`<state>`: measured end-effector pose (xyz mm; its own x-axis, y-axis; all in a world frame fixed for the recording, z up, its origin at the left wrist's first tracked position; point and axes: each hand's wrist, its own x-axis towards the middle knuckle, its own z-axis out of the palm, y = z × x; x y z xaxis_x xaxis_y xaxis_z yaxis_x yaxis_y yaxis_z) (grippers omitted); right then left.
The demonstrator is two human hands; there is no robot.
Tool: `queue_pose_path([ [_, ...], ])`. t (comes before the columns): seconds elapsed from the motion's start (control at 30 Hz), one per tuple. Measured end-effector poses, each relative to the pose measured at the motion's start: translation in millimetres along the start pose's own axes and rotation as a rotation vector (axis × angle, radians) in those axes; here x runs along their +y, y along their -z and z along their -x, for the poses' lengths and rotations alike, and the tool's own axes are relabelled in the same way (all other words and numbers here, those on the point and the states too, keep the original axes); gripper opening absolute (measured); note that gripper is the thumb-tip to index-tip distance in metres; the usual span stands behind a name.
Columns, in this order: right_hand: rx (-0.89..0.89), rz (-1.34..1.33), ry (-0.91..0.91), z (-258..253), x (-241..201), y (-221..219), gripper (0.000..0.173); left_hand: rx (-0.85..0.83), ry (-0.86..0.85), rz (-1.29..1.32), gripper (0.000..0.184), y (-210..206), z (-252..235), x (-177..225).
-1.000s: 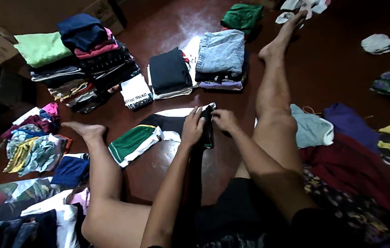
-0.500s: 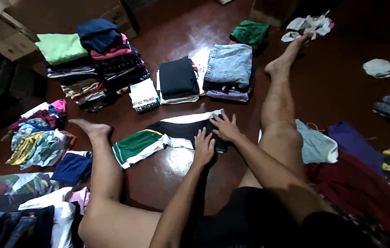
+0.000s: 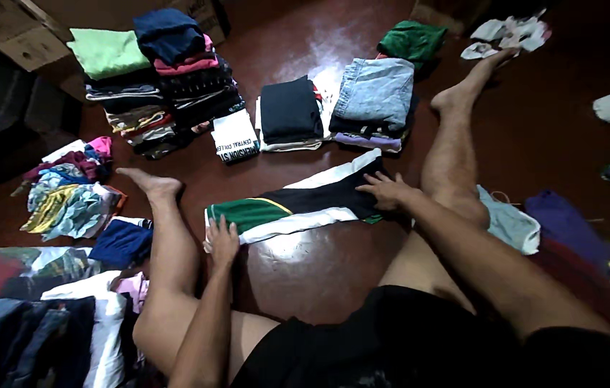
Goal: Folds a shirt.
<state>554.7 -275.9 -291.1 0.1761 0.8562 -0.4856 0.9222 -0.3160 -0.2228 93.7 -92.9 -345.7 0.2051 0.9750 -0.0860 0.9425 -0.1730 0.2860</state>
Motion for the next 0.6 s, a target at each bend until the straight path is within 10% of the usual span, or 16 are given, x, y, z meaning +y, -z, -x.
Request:
queue_pose_path([
  [0.13, 0.455, -0.173, -0.114, 6.4, -12.4, -28.8, 0.04, 0.075, 0.097, 0.085, 0.057, -6.4, 8.1, 0.3],
  [0.3, 0.237, -0.258, -0.128, 4.3, -27.2, -43.0, 0.054, 0.224, 0.29, 0.09, 0.073, -8.6, -5.5, 3.0],
  [0.47, 0.228, -0.32, -0.167, -0.6, -18.6, -38.1, 0.045, -0.088, 0.455, 0.273, 0.048, 36.0, -16.4, -7.3],
  [0.6, 0.242, -0.364, -0.175, -2.4, -20.8, -38.5, 0.046, 0.059, 0.416, 0.298, 0.043, 44.7, -3.5, 2.2],
])
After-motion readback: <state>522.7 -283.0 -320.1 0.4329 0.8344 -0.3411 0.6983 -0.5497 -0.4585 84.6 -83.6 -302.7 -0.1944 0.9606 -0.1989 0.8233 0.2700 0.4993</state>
